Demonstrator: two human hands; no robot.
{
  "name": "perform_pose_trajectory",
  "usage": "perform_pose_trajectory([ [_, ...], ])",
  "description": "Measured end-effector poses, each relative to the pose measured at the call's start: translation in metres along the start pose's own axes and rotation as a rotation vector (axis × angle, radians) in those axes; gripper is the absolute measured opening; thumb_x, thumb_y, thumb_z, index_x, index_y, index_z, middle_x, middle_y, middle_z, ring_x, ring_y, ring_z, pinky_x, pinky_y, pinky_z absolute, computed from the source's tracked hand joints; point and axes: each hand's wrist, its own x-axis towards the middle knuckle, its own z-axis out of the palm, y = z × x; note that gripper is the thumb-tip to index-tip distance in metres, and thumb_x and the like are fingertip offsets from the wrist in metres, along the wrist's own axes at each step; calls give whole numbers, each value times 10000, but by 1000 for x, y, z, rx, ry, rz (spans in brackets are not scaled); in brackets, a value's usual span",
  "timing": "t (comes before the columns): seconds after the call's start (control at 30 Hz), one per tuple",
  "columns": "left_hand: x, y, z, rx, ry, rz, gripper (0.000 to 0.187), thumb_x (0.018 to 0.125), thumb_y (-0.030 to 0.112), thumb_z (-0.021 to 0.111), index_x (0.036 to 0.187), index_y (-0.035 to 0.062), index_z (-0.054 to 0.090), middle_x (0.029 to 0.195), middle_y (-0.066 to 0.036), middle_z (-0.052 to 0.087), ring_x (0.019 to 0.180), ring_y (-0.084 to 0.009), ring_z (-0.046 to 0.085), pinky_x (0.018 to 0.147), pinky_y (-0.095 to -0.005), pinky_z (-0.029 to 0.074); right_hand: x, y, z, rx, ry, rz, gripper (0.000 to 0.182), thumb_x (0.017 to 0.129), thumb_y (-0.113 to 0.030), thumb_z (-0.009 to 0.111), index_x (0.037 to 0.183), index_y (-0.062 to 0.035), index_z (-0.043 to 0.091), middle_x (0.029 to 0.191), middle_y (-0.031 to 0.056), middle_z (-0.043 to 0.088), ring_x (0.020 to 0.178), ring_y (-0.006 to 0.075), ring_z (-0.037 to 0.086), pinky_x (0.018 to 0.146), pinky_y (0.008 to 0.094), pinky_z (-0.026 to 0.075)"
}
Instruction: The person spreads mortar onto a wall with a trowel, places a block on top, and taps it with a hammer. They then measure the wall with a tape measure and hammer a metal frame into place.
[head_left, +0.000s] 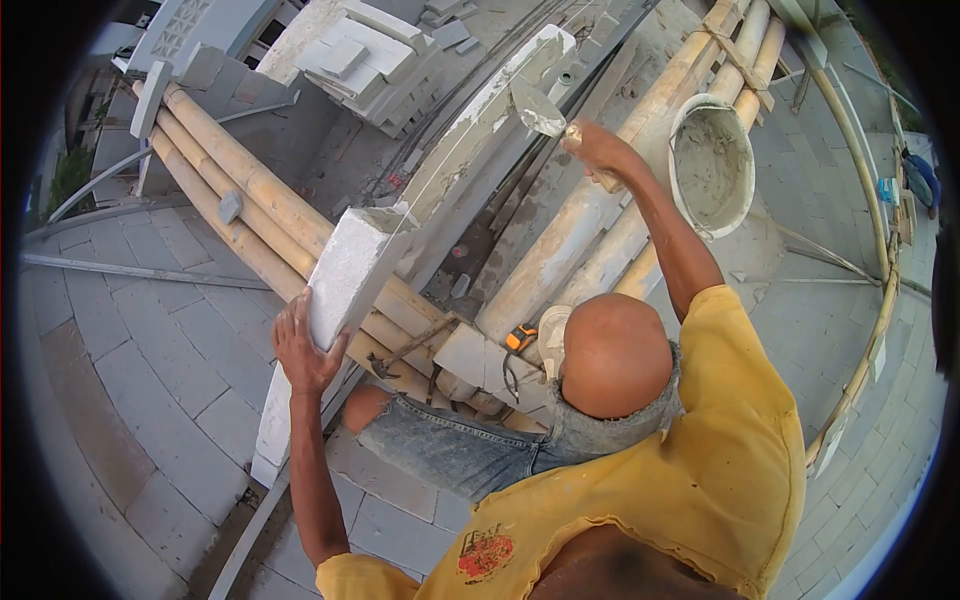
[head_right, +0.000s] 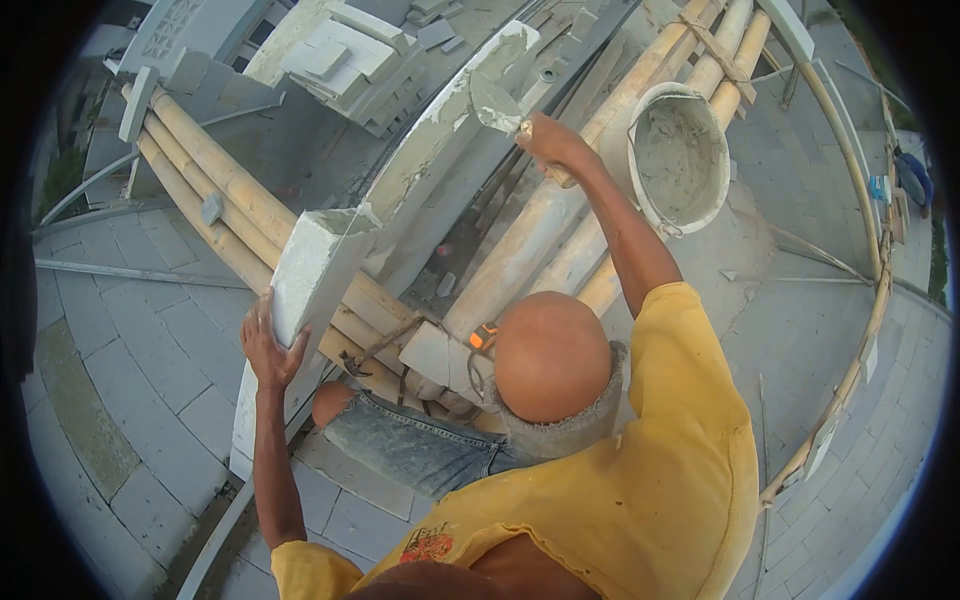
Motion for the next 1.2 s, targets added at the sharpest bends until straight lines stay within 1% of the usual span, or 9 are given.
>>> perform_pose_trajectory([
  [0.17,0,-1,2,4,-16,-6,908,680,352,816,1474,97,457,1343,-162,561,1257,-364,501,1124,-489,323,-40,13,76,-388,-6,-309,369,979,-284,609,1227,-34,501,878,181,650,669,330,688,572,475,545],
  [0.27,-1,-3,3,20,-18,-9,917,679,346,819,1481,101,447,1345,-161,560,1259,-365,499,1125,-490,321,-50,13,73,-587,215,-367,325,979,-241,576,1231,-53,497,1001,238,657,800,417,704,660,531,559],
  [0.47,-1,-1,3,20,-7,-2,913,678,347,821,1474,93,452,1347,-163,558,1255,-367,500,1116,-484,325,28,9,-20,-729,483,-87,281,938,-87,545,1215,-36,550,1044,249,665,932,406,706,785,501,571],
  [0.6,0,0,0,21,-42,-19,924,689,346,812,1488,88,427,1390,-175,539,1288,-375,483,1129,-496,308,81,14,-62,-577,501,27,332,968,-177,536,1264,-26,535,1140,278,672,1023,432,688,859,517,552],
  [0.8,1,-2,5,14,-8,11,907,668,345,822,1456,77,462,1354,-166,558,1244,-365,506,1110,-485,329,90,35,-32,-63,444,72,444,964,-315,577,1292,-29,494,1142,258,688,1073,471,657,943,547,509],
  [0.9,1,-3,3,16,-2,16,906,669,347,822,1456,80,461,1360,-163,557,1246,-365,504,1112,-486,326,78,36,1,-198,514,71,440,960,-323,577,1280,-36,486,1103,270,692,1070,462,660,947,537,507],
  [1.0,-1,-3,0,24,-29,2,909,670,346,823,1459,84,457,1364,-155,556,1250,-362,503,1117,-487,321,73,63,24,-300,508,59,430,967,-338,598,1262,-45,489,963,259,697,778,389,717,773,503,551],
  [1.1,1,-2,1,19,-20,-2,917,676,352,822,1469,88,447,1363,-158,554,1255,-360,500,1121,-486,317,19,76,25,-93,261,118,442,961,-329,575,1277,-38,473,1114,311,673,1024,498,663,935,557,505],
  [1.2,0,-1,5,19,-12,-13,924,687,362,820,1482,90,435,1362,-165,552,1264,-362,495,1125,-486,314,-22,78,46,90,300,54,428,977,-320,578,1266,-25,466,1010,253,682,862,418,711,785,513,575],
])
